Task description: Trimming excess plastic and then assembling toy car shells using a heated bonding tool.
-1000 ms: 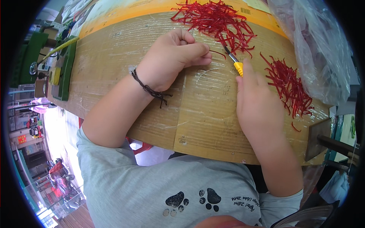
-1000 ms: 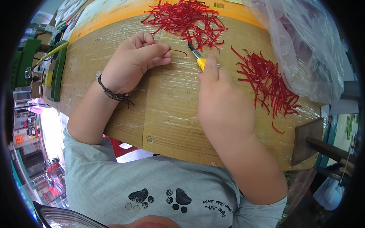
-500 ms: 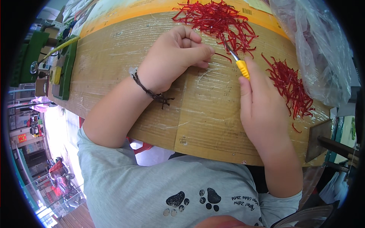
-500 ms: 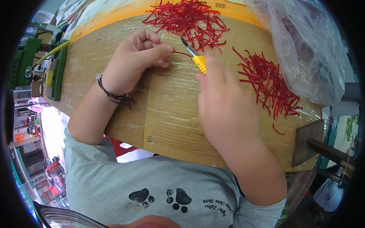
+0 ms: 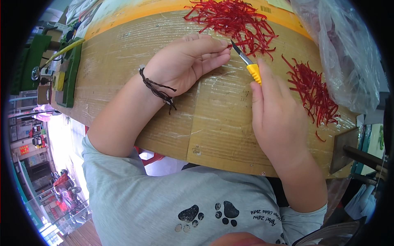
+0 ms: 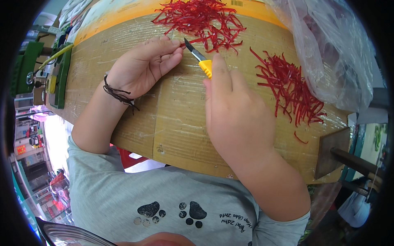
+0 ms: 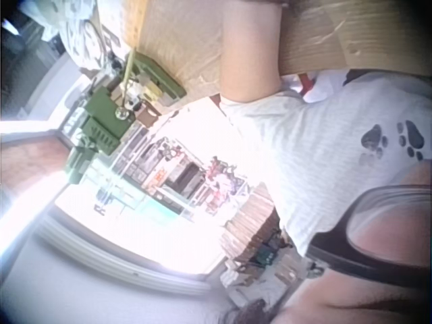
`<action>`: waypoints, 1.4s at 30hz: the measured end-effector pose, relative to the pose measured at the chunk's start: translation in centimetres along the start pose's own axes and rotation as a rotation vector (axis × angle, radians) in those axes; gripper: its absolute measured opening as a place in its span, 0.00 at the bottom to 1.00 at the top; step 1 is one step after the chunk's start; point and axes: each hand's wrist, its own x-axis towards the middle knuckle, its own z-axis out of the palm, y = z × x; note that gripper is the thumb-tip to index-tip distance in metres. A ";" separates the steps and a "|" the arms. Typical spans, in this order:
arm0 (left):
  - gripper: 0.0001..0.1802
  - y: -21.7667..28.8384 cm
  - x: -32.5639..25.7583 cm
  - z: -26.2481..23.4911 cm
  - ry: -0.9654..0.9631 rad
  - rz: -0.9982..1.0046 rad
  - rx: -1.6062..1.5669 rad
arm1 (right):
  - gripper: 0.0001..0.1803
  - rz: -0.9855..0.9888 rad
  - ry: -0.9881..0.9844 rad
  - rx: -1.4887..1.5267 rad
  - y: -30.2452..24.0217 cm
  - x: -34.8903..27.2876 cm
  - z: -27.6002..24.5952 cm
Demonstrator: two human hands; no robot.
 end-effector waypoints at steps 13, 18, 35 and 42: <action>0.07 -0.6 -0.5 0.7 0.122 0.181 0.162 | 0.23 0.144 -0.106 -0.192 1.2 0.4 -0.1; 0.10 -1.1 -0.3 1.6 0.198 0.145 0.309 | 0.21 0.132 0.035 0.098 0.3 0.6 -1.1; 0.12 -0.5 -0.9 1.9 0.029 0.761 1.635 | 0.09 0.186 0.092 -0.048 4.7 2.0 -2.5; 0.17 -1.2 0.0 1.4 -0.123 0.832 1.582 | 0.13 0.267 0.145 0.092 6.0 3.0 -1.8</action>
